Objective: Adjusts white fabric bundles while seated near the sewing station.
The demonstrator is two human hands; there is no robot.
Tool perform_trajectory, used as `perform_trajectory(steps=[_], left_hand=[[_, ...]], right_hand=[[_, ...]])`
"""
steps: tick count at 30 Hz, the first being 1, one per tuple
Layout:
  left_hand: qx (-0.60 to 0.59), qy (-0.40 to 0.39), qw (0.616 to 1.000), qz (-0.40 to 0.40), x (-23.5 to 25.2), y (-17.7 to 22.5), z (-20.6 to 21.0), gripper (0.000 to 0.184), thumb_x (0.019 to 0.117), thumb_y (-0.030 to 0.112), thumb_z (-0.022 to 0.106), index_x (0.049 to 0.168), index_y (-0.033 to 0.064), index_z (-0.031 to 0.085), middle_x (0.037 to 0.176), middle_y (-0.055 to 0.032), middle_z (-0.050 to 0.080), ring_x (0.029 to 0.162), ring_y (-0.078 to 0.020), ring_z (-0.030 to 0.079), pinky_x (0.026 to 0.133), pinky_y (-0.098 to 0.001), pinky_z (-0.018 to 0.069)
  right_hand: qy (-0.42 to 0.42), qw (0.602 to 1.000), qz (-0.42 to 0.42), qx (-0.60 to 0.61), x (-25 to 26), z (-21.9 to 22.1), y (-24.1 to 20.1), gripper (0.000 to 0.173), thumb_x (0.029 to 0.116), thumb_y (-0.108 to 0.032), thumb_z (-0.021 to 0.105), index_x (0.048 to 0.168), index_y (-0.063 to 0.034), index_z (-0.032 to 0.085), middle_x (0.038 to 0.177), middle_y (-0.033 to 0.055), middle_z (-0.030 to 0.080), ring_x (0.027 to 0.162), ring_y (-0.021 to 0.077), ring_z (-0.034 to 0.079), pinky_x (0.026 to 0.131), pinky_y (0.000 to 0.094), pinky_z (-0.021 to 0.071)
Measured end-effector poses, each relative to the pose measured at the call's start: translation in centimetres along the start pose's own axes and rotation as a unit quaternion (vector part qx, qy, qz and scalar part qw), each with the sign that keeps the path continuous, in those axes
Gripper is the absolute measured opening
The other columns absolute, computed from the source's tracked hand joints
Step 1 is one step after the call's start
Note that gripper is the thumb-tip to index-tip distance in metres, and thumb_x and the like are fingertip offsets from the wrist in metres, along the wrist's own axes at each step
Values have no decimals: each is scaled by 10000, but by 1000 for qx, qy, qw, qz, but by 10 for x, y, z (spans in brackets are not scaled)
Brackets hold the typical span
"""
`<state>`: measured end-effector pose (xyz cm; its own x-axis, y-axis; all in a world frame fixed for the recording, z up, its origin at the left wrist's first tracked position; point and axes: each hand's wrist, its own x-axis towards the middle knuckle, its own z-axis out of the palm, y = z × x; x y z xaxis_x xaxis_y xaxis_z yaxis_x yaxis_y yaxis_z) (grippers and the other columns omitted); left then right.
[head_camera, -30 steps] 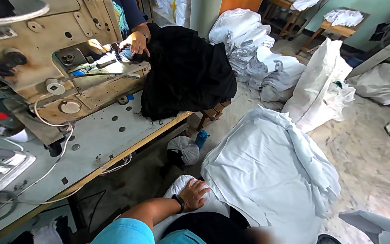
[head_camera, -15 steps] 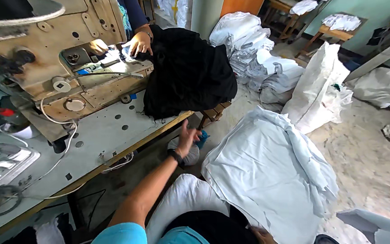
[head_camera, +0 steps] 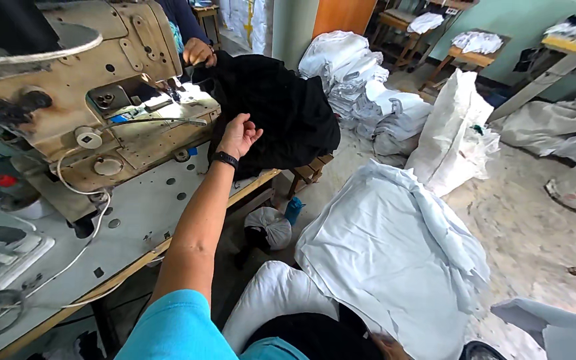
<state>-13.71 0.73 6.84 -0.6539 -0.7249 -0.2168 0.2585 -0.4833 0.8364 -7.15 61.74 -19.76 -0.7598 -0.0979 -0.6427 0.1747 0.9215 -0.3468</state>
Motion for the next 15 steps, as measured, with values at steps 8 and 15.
perform_trajectory(steps=[8, 15], left_hand=[[209, -191, 959, -7, -28, -16, 68, 635, 1083, 177, 455, 1632, 99, 147, 818, -26, 498, 672, -142, 538, 751, -363, 551], [339, -319, 884, -39, -84, -26, 105, 641, 1087, 208, 483, 1592, -28, 168, 677, -6, 503, 570, -101, 541, 716, -296, 563]], right_hand=[[14, 1000, -12, -17, 32, 19, 39, 618, 964, -600, 551, 1228, -63, 707, 1223, 233, 691, 1198, 439, 622, 971, 725, 437], [44, 998, -40, -18, 58, 35, 67, 679, 930, -672, 554, 1192, -69, 724, 1170, 221, 711, 1137, 424, 655, 949, 719, 459]])
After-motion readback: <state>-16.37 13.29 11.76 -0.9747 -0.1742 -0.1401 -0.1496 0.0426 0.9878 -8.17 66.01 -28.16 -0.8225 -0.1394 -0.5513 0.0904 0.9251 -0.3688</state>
